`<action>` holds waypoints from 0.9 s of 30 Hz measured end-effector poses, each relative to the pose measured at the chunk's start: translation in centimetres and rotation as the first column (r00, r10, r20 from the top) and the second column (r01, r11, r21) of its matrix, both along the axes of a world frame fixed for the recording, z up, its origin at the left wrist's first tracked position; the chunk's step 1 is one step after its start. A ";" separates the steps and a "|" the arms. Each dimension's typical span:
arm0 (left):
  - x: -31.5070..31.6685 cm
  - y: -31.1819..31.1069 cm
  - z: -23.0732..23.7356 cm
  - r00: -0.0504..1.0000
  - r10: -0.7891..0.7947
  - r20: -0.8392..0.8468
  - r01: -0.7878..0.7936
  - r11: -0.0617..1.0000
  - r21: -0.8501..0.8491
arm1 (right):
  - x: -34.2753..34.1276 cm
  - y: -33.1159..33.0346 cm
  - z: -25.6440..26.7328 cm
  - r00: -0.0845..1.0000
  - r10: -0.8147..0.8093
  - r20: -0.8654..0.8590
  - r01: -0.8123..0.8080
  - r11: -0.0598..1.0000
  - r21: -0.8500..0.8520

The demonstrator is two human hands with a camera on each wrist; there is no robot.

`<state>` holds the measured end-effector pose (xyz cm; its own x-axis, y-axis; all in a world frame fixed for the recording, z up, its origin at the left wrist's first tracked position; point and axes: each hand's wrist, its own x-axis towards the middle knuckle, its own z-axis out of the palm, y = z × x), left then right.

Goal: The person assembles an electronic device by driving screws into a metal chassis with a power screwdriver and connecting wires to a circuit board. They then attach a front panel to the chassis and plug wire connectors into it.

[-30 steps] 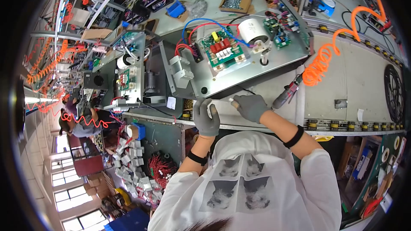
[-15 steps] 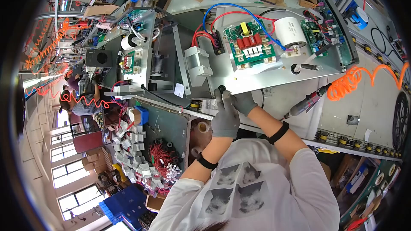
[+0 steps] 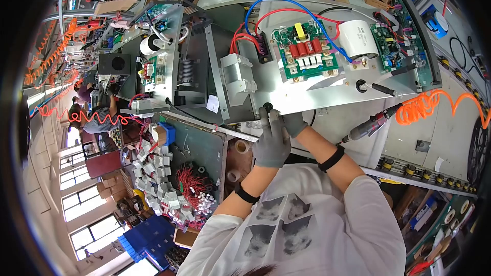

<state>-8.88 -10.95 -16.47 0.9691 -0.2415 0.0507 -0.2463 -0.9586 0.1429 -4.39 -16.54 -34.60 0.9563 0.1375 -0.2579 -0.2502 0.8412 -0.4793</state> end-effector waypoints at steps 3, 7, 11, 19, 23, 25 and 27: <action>0.2 0.6 -0.2 0.996 -0.043 0.078 0.041 0.999 0.034 | 0.5 -0.2 -1.0 0.951 0.036 0.307 0.187 0.724 -0.665; 0.4 1.0 -0.6 0.983 -0.103 0.149 0.093 0.993 0.073 | 0.3 -1.1 1.4 0.904 0.203 0.376 0.311 0.293 -0.904; 0.4 1.1 -0.4 0.982 -0.102 0.158 0.096 0.994 0.049 | -0.1 0.2 -0.2 0.989 -0.033 0.146 0.118 0.772 -0.625; 0.4 1.4 -1.3 0.975 -0.137 0.172 0.137 0.990 0.016 | -0.3 0.5 -0.5 0.944 0.045 0.325 0.233 0.605 -0.761; 0.3 1.1 -1.5 0.977 -0.128 0.170 0.130 0.992 0.000 | 0.0 -1.2 3.3 0.948 0.148 0.283 0.100 0.705 -0.702; 0.2 0.9 -1.2 0.976 -0.115 0.187 0.114 0.993 0.013 | -0.5 -1.0 4.3 0.938 0.105 0.329 0.171 0.689 -0.705; 0.2 1.1 -1.4 0.977 -0.119 0.178 0.121 0.993 0.000 | -0.7 -1.7 5.3 0.940 0.160 0.300 0.079 0.755 -0.651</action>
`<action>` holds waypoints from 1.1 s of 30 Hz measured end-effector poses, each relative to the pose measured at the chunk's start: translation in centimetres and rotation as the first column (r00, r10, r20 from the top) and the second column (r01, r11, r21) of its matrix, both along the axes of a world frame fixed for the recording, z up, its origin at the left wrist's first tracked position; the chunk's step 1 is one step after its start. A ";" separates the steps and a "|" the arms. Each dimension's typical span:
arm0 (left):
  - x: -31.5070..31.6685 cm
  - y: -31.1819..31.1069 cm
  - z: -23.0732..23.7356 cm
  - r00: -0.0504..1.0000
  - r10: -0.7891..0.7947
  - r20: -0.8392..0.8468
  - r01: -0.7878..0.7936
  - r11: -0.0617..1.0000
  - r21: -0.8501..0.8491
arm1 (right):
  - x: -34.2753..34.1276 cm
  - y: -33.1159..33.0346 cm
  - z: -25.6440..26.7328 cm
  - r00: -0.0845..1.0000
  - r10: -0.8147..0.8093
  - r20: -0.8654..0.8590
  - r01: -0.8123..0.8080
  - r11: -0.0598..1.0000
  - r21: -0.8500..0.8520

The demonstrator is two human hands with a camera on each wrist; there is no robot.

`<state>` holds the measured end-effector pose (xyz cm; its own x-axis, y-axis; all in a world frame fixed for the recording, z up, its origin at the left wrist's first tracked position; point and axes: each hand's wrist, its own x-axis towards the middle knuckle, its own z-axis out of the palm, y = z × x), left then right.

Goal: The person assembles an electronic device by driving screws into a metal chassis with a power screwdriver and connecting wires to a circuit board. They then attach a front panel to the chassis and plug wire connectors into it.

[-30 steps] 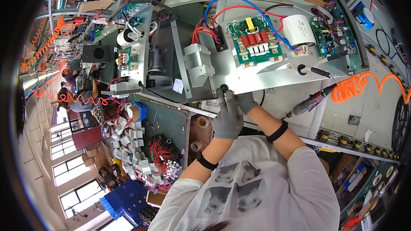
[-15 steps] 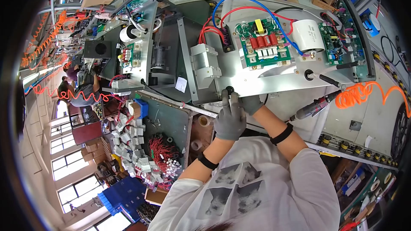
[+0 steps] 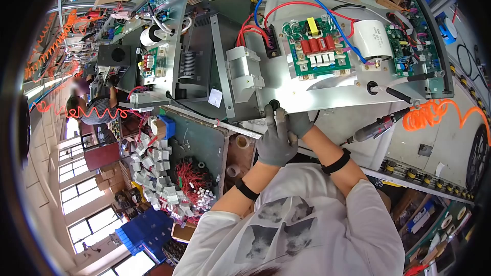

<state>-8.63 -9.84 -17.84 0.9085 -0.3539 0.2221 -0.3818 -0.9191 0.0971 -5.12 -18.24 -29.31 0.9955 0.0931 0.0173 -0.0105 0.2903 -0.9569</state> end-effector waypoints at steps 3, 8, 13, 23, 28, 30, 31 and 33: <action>0.1 0.4 0.6 1.000 -0.023 -0.017 0.023 1.000 0.002 | -0.5 -0.7 -2.1 0.993 0.099 0.061 -0.074 0.944 -0.323; -0.1 -0.3 0.6 0.999 0.048 -0.004 -0.048 0.999 -0.002 | -0.8 -2.2 0.2 0.986 0.044 0.159 0.067 0.775 -0.629; 0.3 0.1 0.5 0.998 0.012 0.062 -0.010 1.000 -0.026 | -1.0 -1.6 -1.3 0.993 0.063 0.095 -0.033 0.958 -0.286; 0.0 0.2 -0.2 1.000 0.001 -0.023 -0.002 0.999 -0.051 | 0.8 -0.4 0.3 0.907 0.230 -0.354 0.030 0.801 0.598; -0.2 -0.4 0.6 0.998 0.024 -0.057 -0.030 0.994 -0.107 | 1.1 -1.2 0.7 0.894 0.241 -0.377 -0.068 0.906 0.418; 0.0 -0.2 1.0 0.998 0.010 -0.054 -0.018 0.990 -0.141 | 1.4 -0.8 1.1 0.823 0.304 -0.481 0.073 0.782 0.619; 0.0 -0.1 1.2 0.997 -0.002 -0.079 -0.013 0.982 -0.190 | 1.4 -0.6 1.6 0.858 0.285 -0.427 0.050 0.782 0.622; -0.1 0.0 1.3 0.995 -0.016 -0.096 -0.008 0.971 -0.241 | 1.8 -0.8 0.6 0.892 0.267 -0.365 0.020 0.783 0.621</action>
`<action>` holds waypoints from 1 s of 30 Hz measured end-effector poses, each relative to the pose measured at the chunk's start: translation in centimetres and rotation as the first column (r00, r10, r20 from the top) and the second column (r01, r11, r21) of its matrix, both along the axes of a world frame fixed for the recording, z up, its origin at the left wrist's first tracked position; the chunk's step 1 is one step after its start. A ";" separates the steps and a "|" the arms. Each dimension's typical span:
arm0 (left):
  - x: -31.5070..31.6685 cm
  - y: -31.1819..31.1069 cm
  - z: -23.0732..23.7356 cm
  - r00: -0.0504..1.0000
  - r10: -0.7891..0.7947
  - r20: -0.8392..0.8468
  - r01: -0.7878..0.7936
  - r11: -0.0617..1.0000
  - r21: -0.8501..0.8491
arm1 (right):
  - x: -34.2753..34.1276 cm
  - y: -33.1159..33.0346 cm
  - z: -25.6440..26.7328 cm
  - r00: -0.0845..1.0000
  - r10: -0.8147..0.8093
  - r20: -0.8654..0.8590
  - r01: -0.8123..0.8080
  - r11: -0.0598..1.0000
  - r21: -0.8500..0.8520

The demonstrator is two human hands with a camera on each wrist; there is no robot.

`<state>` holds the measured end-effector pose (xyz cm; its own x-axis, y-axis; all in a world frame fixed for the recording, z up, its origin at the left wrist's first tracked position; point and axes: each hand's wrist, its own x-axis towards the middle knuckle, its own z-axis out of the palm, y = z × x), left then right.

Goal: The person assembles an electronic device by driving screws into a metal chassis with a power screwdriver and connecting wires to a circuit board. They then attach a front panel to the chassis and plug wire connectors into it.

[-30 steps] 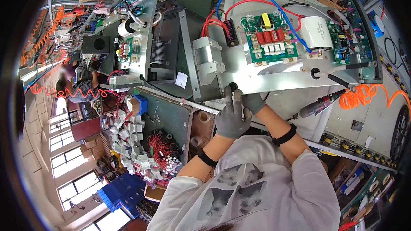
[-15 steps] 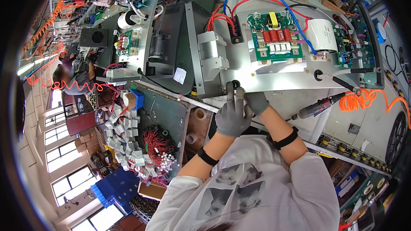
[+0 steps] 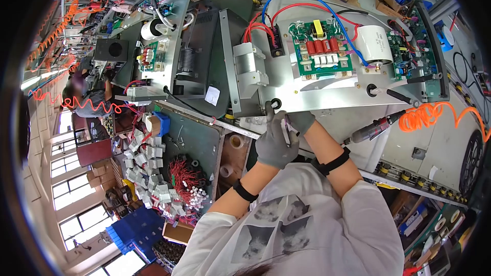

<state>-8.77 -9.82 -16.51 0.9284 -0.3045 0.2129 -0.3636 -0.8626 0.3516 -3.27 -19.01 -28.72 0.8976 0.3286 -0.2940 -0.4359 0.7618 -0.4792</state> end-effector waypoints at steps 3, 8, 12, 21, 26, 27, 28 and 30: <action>0.2 -0.8 0.7 0.994 0.097 0.042 -0.088 0.980 -0.181 | 0.0 -0.8 -3.7 0.978 0.172 0.119 -0.203 0.920 0.335; 2.7 -2.8 3.9 0.953 0.252 -0.167 -0.188 0.927 0.324 | -0.7 -0.7 -0.3 0.954 0.008 0.298 0.148 0.857 -0.494; 3.9 -3.5 3.4 0.973 0.207 -0.096 -0.124 0.833 0.539 | -3.0 -4.4 2.3 0.881 0.438 0.181 -0.188 0.674 -0.715; 4.2 -1.2 8.7 0.955 -0.087 0.283 -0.049 0.897 0.440 | -2.3 -2.6 5.1 0.903 0.262 0.340 0.215 0.410 -0.887; 5.1 0.2 11.8 0.967 -0.050 0.249 -0.031 0.950 0.310 | -5.0 -3.5 2.7 0.742 0.426 0.518 0.512 0.138 -0.848; 5.1 0.4 11.5 0.961 -0.042 0.273 -0.035 0.962 0.270 | -5.0 -3.5 1.0 0.779 0.405 0.479 0.493 0.075 -0.867; 5.3 0.4 11.4 0.954 -0.036 0.297 -0.035 0.973 0.230 | -4.9 -3.4 -0.3 0.815 0.378 0.439 0.470 0.013 -0.883; 5.6 0.2 12.3 0.944 -0.001 0.330 -0.066 0.979 0.194 | -3.0 -3.3 -1.4 0.749 0.359 0.558 0.598 0.000 -0.802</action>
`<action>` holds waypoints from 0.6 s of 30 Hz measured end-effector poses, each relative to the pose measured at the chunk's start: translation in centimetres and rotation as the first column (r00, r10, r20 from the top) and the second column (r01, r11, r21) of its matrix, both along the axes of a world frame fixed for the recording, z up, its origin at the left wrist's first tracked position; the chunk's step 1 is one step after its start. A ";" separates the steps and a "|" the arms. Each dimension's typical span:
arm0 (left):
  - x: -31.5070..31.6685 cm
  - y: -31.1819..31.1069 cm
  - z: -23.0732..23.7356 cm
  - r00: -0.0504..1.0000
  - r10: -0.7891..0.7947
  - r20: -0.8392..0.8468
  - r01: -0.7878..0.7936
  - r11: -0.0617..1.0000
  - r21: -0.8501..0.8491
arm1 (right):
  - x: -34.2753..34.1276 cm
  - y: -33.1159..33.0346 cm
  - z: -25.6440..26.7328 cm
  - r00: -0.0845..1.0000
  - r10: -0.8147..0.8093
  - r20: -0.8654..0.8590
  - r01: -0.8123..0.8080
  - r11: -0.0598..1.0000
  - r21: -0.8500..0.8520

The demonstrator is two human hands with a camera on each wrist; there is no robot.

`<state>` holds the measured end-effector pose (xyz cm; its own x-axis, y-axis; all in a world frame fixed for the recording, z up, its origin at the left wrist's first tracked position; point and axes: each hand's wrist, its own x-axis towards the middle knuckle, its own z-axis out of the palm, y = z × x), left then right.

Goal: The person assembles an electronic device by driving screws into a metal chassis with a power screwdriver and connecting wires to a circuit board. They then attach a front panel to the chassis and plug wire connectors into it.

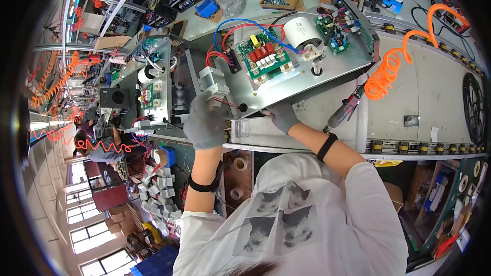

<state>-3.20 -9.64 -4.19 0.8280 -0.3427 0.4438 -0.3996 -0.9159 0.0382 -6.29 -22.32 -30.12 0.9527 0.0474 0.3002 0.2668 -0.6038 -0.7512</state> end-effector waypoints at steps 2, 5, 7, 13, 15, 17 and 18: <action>0.2 -0.1 1.5 0.995 0.067 0.077 -0.063 0.997 -0.052 | 0.7 1.2 0.8 0.991 -0.022 0.135 0.021 1.000 0.006; 1.0 -0.2 4.7 0.953 0.198 0.230 -0.130 0.951 -0.281 | 1.3 3.0 3.6 0.990 -0.095 0.104 0.095 0.995 0.009; 1.4 -0.4 7.6 0.919 0.171 0.355 0.020 0.880 -0.474 | -0.7 2.8 4.7 0.987 -0.094 0.134 0.099 0.995 -0.026; 1.1 -3.7 7.9 0.876 -0.479 0.048 0.344 0.553 -0.759 | -4.4 -3.9 14.2 0.997 0.034 -0.069 -0.026 0.993 0.111; 0.7 -5.9 7.9 0.810 -0.586 0.026 0.439 0.575 -0.691 | -4.4 -5.7 21.3 0.958 0.124 -0.260 -0.024 0.933 0.359; 1.2 -8.0 7.8 0.687 -0.711 0.147 0.642 0.500 -0.580 | -3.6 -7.4 23.4 0.940 0.230 -0.252 -0.094 0.885 0.457; 1.1 -9.0 7.6 0.654 -0.738 0.164 0.677 0.475 -0.561 | -3.1 -8.5 23.8 0.946 0.207 -0.251 -0.079 0.894 0.440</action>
